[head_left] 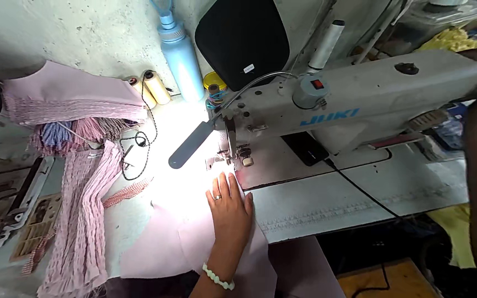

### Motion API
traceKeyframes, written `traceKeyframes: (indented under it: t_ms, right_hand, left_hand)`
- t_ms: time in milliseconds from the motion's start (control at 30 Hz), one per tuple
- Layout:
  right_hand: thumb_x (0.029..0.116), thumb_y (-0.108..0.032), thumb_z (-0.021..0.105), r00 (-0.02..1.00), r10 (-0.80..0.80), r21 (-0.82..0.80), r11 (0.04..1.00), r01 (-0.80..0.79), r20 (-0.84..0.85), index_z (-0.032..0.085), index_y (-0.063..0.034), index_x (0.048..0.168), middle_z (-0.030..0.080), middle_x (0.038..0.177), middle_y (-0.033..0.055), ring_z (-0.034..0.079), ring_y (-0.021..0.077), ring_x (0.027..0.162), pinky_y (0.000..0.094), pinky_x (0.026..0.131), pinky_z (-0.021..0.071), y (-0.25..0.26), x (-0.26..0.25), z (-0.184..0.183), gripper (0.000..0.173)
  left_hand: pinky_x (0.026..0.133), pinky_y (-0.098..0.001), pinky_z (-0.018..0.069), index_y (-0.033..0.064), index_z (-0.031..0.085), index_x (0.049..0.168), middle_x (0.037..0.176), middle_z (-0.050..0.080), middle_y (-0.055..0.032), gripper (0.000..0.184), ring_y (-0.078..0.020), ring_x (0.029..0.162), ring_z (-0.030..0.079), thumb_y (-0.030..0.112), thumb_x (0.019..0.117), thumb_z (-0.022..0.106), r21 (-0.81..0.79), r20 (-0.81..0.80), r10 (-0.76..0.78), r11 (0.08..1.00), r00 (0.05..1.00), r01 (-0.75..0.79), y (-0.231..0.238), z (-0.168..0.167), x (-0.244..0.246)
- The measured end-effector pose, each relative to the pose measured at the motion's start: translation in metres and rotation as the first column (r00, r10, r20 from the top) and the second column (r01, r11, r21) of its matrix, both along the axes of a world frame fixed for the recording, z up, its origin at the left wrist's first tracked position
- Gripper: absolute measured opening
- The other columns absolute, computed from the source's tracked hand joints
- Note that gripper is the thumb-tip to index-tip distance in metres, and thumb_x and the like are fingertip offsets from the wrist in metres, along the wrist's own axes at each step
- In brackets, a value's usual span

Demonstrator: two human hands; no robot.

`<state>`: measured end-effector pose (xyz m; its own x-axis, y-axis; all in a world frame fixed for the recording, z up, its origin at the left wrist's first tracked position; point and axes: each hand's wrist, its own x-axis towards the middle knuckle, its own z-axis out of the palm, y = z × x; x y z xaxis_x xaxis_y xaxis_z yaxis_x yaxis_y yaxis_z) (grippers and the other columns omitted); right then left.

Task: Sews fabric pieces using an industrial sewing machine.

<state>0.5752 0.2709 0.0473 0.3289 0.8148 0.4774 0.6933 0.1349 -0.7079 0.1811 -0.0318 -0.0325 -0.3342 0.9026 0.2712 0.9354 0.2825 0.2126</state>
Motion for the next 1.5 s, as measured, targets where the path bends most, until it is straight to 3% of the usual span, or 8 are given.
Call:
traceKeyframes:
  t_ms: [133,300,400,567,667,900,1067,1500]
  right_hand:
    - [0.1118,-0.038,0.033,0.976,0.077,-0.014,0.997,-0.082,-0.204,0.041,-0.0019,0.144,0.056,0.118,0.0100,0.059,0.0067,0.082,0.0295,0.078,0.0535,-0.027,-0.012,-0.039,0.049]
    - [0.1120,-0.028,0.034,0.953,0.014,0.116,0.993,0.022,-0.302,0.046,0.0097,0.140,0.057,0.127,0.0193,0.061,0.0128,0.102,0.0290,0.094,0.0514,-0.089,-0.054,-0.024,0.048]
    - [0.1080,-0.016,0.045,0.929,0.316,0.202,0.939,-0.278,-0.190,0.051,0.0181,0.117,0.062,0.098,0.0133,0.057,0.0017,0.077,0.0200,0.071,0.0500,-0.161,-0.135,-0.019,0.036]
    - [0.0956,-0.002,0.058,0.416,0.867,-0.007,0.434,-0.901,0.273,0.075,-0.0084,0.116,0.074,0.123,0.0090,0.074,0.0213,0.107,0.0369,0.084,0.0623,-0.212,-0.275,-0.060,0.028]
    - [0.0881,0.005,0.063,0.266,0.881,-0.140,0.343,-0.929,0.392,0.075,-0.0045,0.114,0.072,0.122,0.0153,0.075,0.0309,0.090,0.0435,0.068,0.0613,-0.216,-0.313,-0.073,0.030]
    - [0.0824,0.002,0.069,0.424,0.775,-0.135,0.537,-0.833,0.469,0.075,-0.0044,0.114,0.070,0.127,0.0162,0.075,0.0292,0.082,0.0391,0.058,0.0594,-0.240,-0.313,-0.080,0.033]
    - [0.0805,-0.003,0.072,0.509,0.760,-0.076,0.582,-0.809,0.405,0.074,-0.0028,0.116,0.070,0.129,0.0167,0.076,0.0292,0.094,0.0378,0.063,0.0614,-0.245,-0.308,-0.085,0.035]
    - [0.0767,-0.002,0.074,0.562,0.729,-0.036,0.623,-0.782,0.391,0.075,-0.0029,0.111,0.072,0.123,0.0183,0.076,0.0297,0.092,0.0368,0.064,0.0614,-0.246,-0.309,-0.088,0.034]
  left_hand:
    - [0.108,-0.0668,0.0380,0.0008,0.056,0.145,0.149,0.052,-0.0249,0.067,-0.0451,0.137,0.051,0.050,0.1028,0.041,0.005,-0.011,-0.158,0.987,0.987,0.158,-0.022,0.001,-0.016]
    - [0.114,-0.0616,0.0370,0.0042,0.059,0.143,0.150,0.054,-0.0173,0.061,-0.0355,0.140,0.051,0.049,0.1049,0.043,0.050,0.146,-0.331,0.944,0.932,0.327,-0.053,0.007,-0.051]
    - [0.115,-0.0635,0.0349,0.0052,0.068,0.132,0.142,0.061,-0.0164,0.048,-0.0345,0.136,0.055,0.036,0.1066,0.042,0.122,0.289,-0.222,0.973,0.931,0.195,-0.065,0.014,-0.052]
    - [0.107,-0.0693,0.0367,0.0083,0.072,0.124,0.131,0.064,-0.0239,0.050,-0.0469,0.128,0.056,0.041,0.1029,0.042,0.138,0.107,0.029,0.990,0.994,-0.043,-0.067,0.005,-0.047]
    - [0.105,-0.0653,0.0420,0.0099,0.074,0.122,0.128,0.067,-0.0206,0.045,-0.0420,0.123,0.061,0.042,0.1017,0.049,0.136,0.135,-0.134,0.984,0.982,0.116,-0.060,0.006,-0.070]
    - [0.105,-0.0453,0.0485,0.0051,0.067,0.132,0.125,0.070,-0.0129,0.041,-0.0231,0.119,0.064,0.032,0.1032,0.055,-0.154,0.467,-0.127,0.963,0.875,0.222,-0.013,0.040,-0.154]
    - [0.104,-0.0556,0.0449,-0.0001,0.060,0.135,0.124,0.066,-0.0229,0.045,-0.0364,0.119,0.061,0.032,0.1038,0.059,-0.463,0.372,0.158,0.885,0.915,0.036,0.029,0.063,-0.114]
    - [0.097,-0.0563,0.0477,-0.0001,0.065,0.124,0.115,0.068,-0.0211,0.031,-0.0359,0.111,0.065,0.023,0.1061,0.053,-0.398,0.334,0.202,0.916,0.921,-0.056,0.047,0.061,-0.091]
